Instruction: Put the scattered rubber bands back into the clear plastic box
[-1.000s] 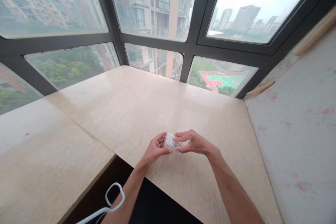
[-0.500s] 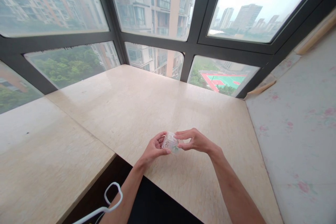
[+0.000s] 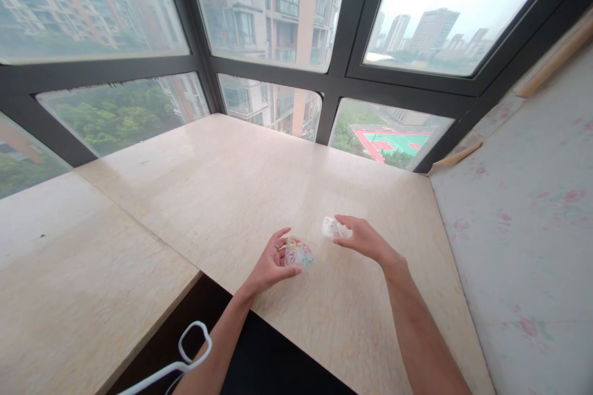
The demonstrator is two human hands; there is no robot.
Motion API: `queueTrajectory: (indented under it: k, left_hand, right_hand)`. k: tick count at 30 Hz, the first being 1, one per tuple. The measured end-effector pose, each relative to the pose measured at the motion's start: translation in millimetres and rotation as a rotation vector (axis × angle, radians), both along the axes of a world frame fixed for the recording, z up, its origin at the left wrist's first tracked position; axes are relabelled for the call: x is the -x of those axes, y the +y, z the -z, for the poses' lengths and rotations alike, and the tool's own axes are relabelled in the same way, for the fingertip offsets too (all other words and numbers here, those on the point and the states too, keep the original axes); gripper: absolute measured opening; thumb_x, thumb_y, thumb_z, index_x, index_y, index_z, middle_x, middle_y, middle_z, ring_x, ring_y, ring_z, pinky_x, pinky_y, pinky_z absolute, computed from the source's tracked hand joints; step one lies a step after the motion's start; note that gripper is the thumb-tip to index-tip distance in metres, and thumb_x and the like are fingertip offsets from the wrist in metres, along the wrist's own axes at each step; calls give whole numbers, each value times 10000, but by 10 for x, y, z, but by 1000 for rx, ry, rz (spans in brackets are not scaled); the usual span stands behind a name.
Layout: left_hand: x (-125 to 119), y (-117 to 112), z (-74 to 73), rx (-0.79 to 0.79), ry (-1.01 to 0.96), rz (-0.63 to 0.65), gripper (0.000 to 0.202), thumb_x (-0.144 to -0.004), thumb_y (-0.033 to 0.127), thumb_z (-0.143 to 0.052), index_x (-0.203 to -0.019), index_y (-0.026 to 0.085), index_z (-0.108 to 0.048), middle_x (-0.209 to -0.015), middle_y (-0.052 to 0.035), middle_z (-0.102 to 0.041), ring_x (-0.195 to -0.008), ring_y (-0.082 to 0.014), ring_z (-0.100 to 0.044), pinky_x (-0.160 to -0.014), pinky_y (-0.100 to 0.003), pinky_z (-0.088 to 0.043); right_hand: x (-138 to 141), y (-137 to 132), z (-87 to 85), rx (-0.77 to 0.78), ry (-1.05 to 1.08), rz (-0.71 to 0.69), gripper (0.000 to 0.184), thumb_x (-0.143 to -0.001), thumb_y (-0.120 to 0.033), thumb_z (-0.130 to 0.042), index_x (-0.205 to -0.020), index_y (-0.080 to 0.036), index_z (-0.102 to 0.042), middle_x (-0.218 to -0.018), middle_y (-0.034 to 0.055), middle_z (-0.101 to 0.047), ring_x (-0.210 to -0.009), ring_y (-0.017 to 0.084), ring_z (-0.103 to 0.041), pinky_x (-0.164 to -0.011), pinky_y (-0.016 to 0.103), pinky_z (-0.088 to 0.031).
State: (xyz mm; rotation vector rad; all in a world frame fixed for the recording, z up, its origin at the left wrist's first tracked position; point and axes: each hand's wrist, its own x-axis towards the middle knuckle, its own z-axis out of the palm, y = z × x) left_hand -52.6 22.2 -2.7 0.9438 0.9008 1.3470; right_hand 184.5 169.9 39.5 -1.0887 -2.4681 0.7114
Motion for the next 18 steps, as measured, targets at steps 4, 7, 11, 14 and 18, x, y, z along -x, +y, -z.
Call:
queueTrajectory:
  k: [4,7,11,14,18]
  left_hand:
    - [4,-45,-20,10,196,29,737,-669,188,-797,-1303,241,-425,-1268,-129,-552,-1129,-272,-581,-952,-410,-467]
    - [22,-75,-31,10,314,-7,696,-656,197,-806,-1265,234,-470,-1276,-122,-556,-1155,-274,-562,-980,-415,-450]
    - [52,-81,0,12,234,-48,697,-625,188,-827,-1228,233,-481,-1241,-116,-571,-1135,-289,-569,-945,-427,-472]
    - [101,-78,4,8,8,-137,698,-629,181,-824,-1234,235,-481,-1182,-96,-589,-1091,-285,-593,-914,-412,-485]
    - [245,-83,-96,-19,-317,-268,635,-752,271,-739,-1313,239,-443,-1095,-72,-626,-1099,-270,-593,-969,-440,-441]
  right_hand:
    - [22,45,142,-43,-117,1,552,-698,-283,-750,-1221,-174,-611,-1212,141,-643,-1132,301,-591,-972,455,-449]
    - [65,48,175,-41,-129,-12,526,-700,-246,-731,-1201,-142,-609,-1192,151,-645,-1099,289,-601,-960,425,-448]
    - [100,38,189,-45,-142,-32,441,-711,-212,-688,-1144,-168,-623,-1170,117,-654,-1095,271,-590,-966,395,-427]
    - [104,27,204,-47,-150,-42,409,-716,-207,-664,-1122,-171,-623,-1163,115,-655,-1100,275,-580,-964,388,-418]
    - [106,12,201,-55,-149,-59,347,-726,-210,-635,-1073,-188,-633,-1158,108,-654,-1112,280,-567,-971,390,-403]
